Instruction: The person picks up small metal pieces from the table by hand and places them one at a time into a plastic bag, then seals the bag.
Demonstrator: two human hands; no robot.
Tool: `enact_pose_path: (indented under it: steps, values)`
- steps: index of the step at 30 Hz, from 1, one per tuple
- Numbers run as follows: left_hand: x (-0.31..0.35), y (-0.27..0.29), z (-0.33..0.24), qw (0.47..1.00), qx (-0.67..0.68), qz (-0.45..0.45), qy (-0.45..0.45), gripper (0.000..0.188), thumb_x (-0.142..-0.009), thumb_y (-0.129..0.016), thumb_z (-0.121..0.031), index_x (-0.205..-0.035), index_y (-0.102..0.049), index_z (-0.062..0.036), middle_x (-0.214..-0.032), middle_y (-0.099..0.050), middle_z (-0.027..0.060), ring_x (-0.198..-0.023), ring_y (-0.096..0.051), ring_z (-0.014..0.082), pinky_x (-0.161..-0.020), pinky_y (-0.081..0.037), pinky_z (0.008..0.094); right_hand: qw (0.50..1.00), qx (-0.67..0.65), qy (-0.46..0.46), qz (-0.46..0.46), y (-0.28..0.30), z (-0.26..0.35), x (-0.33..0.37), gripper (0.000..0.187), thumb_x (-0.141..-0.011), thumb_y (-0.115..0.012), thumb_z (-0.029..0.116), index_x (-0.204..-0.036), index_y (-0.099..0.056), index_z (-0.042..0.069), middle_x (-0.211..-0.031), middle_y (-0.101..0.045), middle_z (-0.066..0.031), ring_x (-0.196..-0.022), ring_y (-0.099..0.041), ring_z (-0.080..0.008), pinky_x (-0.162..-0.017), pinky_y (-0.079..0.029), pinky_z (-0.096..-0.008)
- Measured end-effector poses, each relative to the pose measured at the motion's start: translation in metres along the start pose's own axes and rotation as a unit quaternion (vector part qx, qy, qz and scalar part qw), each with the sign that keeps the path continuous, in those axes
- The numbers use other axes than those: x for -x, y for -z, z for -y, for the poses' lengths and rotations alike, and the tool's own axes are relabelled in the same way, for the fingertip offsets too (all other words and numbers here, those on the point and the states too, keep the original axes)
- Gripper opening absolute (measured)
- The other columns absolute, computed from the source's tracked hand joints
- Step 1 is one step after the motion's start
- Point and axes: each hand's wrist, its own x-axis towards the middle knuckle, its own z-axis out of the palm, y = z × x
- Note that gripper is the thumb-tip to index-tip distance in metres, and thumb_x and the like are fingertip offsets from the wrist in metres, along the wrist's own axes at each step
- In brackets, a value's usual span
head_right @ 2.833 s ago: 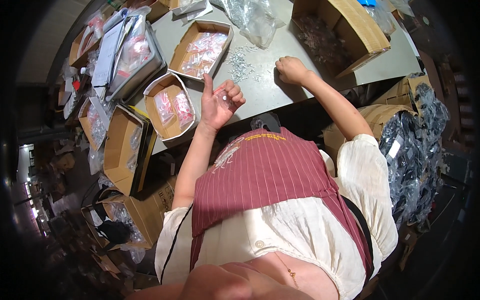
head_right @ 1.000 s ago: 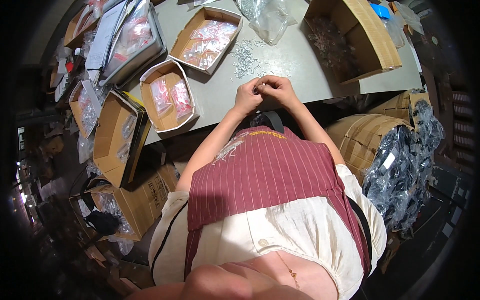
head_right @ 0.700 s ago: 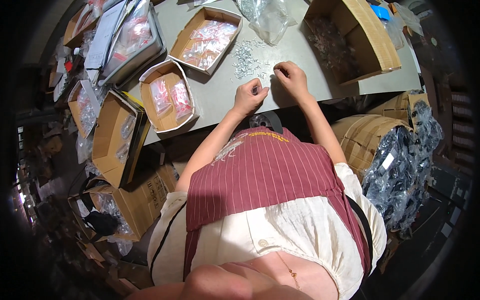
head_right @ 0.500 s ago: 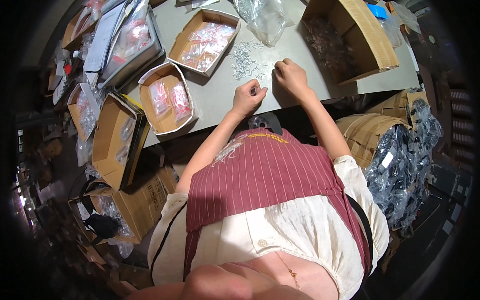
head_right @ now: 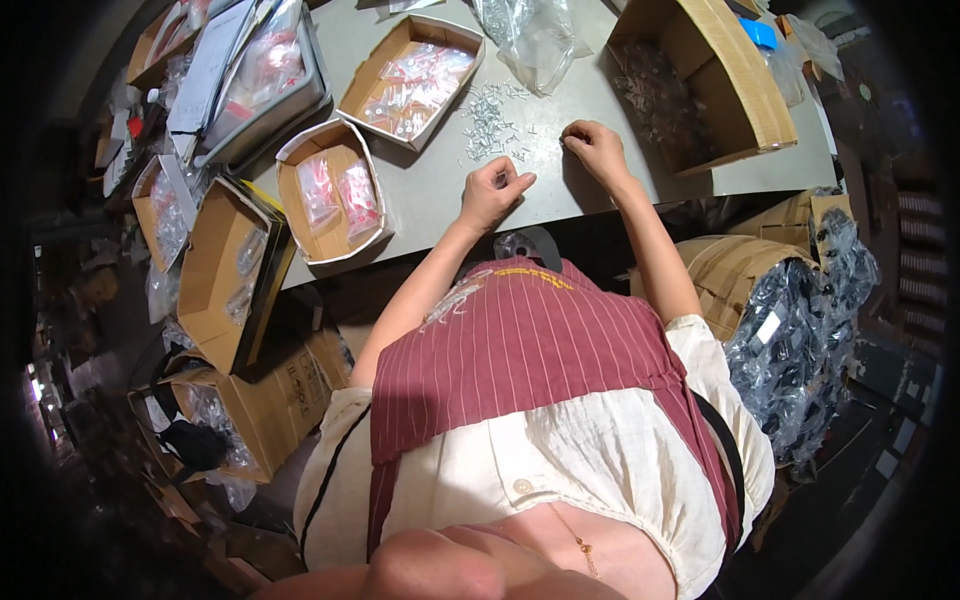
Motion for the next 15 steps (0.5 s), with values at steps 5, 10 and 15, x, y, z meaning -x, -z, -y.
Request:
enact_pose_path:
  steps: [5, 10, 15]
  values:
    - [0.001, 0.002, 0.007, 1.0, 0.016, 0.0, -0.008, 0.037, -0.086, -0.08, -0.027, -0.069, -0.056, -0.0054, -0.056, -0.054, -0.0017, -0.053, -0.051, 0.0056, -0.051, -0.041, 0.0249, 0.992, 0.094, 0.085, 0.018, -0.007, 0.026, 0.007, 0.018, -0.087, -0.071, 0.021, -0.098, -0.071, 0.007, -0.093, -0.067, -0.0105, -0.085, -0.067, -0.0305, -0.073, -0.053, -0.0398]
    - [-0.001, -0.001, 0.011, 1.0, 0.026, -0.005, 0.0, 0.039, -0.082, -0.081, -0.034, -0.07, -0.058, -0.0055, -0.057, -0.055, 0.0018, -0.054, -0.05, 0.0116, -0.053, -0.042, 0.0301, 0.955, 0.187, 0.231, -0.009, -0.036, 0.04, 0.006, 0.011, -0.085, -0.069, 0.017, -0.09, -0.067, 0.007, -0.087, -0.062, -0.0104, -0.085, -0.065, -0.0319, -0.071, -0.053, -0.044]
    - [-0.001, -0.002, 0.008, 0.999, 0.012, -0.019, -0.028, 0.038, -0.083, -0.08, -0.033, -0.071, -0.058, -0.005, -0.057, -0.056, 0.0021, -0.054, -0.05, 0.0114, -0.054, -0.042, 0.0297, 0.937, 0.249, 0.243, -0.031, -0.049, 0.042, 0.001, 0.011, -0.08, -0.068, 0.014, -0.085, -0.065, 0.006, -0.087, -0.063, -0.0105, -0.086, -0.065, -0.0307, -0.073, -0.054, -0.0433]
